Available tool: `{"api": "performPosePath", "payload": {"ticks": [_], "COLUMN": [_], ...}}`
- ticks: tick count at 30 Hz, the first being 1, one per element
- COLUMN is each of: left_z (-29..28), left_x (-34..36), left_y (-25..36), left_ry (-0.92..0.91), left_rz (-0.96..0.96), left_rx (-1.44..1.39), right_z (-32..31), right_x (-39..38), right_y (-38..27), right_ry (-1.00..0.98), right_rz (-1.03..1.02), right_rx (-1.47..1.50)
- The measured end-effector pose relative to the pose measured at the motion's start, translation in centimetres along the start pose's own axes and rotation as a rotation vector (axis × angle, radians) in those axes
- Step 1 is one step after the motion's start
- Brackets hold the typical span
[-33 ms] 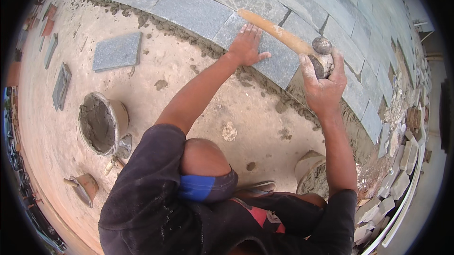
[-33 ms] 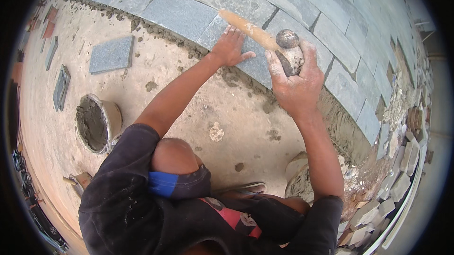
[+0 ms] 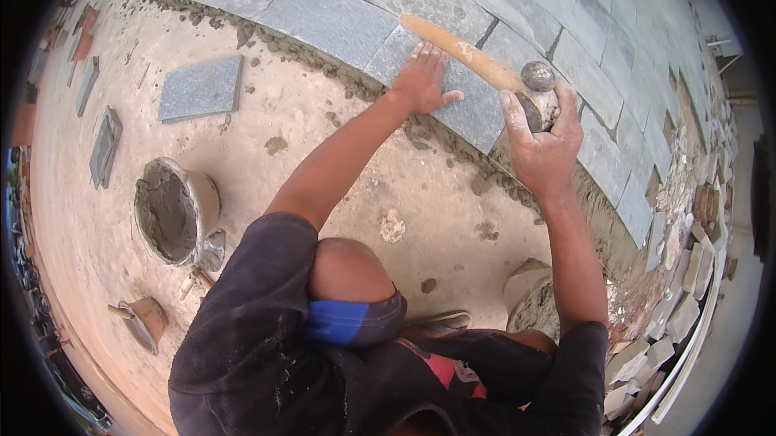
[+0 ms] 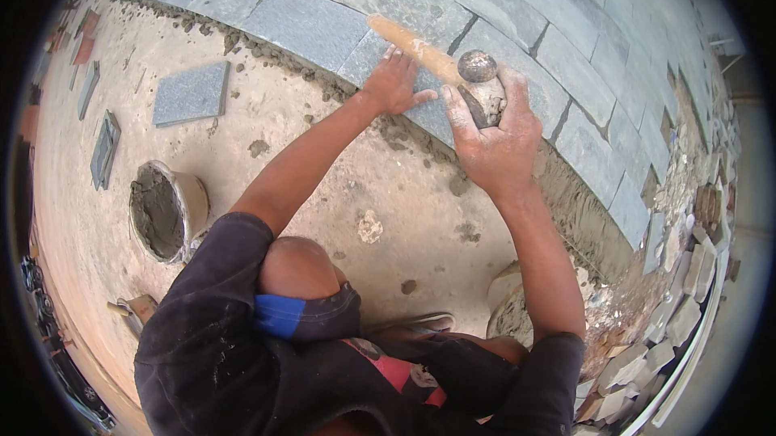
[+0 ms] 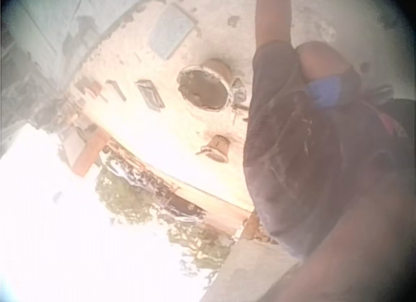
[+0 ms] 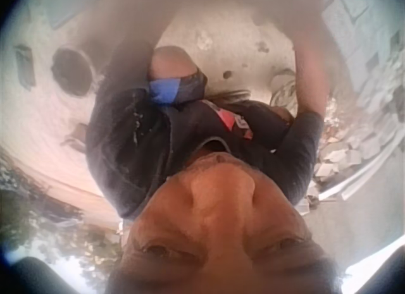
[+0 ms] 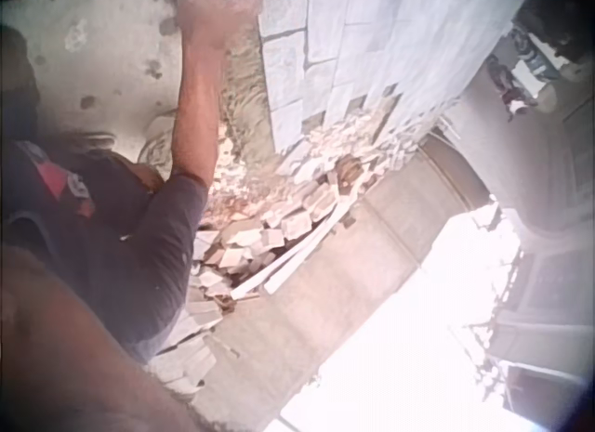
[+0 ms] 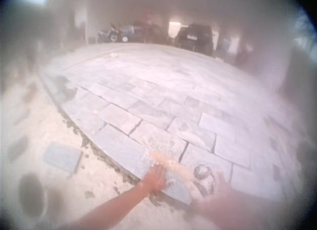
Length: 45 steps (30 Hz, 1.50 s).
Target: The person applies mortar to the back of tiles using a trowel and carefully places them onto a floor, tapping them into position with a rubber mallet.
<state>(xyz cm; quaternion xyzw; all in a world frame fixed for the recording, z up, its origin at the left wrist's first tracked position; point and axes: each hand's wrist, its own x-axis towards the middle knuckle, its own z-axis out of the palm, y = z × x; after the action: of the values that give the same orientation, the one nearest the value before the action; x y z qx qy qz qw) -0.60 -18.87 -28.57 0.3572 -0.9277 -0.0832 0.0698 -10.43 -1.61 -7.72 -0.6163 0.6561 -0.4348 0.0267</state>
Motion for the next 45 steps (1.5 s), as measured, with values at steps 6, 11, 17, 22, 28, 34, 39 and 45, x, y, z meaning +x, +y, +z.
{"api": "performPosePath", "payload": {"ticks": [6, 11, 17, 22, 28, 34, 39, 45], "left_z": [2.1, 2.1, 1.4, 1.3, -1.3, -2.2, -2.0, -1.1], "left_x": [0.1, 0.5, 0.1, -0.9, -2.7, -3.9, -3.8, -3.8], "left_y": [-0.7, -0.5, -0.4, -1.6, -5.7, -13.5, -17.1, -18.7], "left_ry": [0.156, 0.153, 0.144, 0.185, 0.234, 0.389, 0.403, 0.390], "left_rz": [0.036, 0.022, 0.036, 0.042, 0.061, -0.074, -0.265, -0.256], "left_rx": [-0.033, 0.035, -0.002, -0.113, -0.229, -0.142, -0.069, -0.013], "right_z": [3.6, 4.1, 4.3, 5.3, 5.2, 6.9, 7.8, 7.8], "right_x": [0.7, 0.4, 0.7, 1.9, 2.3, 3.1, 3.8, 3.9], "right_y": [-0.5, 0.7, 1.0, 0.3, 0.1, -0.7, -1.1, -1.3], "right_ry": [-0.144, -0.106, -0.132, -0.096, -0.004, 0.058, 0.038, 0.027], "right_rz": [0.116, 0.052, 0.081, 0.068, 0.034, -0.008, -0.029, 0.054], "right_rx": [0.047, 0.016, -0.021, -0.029, -0.089, -0.061, -0.040, -0.025]}}
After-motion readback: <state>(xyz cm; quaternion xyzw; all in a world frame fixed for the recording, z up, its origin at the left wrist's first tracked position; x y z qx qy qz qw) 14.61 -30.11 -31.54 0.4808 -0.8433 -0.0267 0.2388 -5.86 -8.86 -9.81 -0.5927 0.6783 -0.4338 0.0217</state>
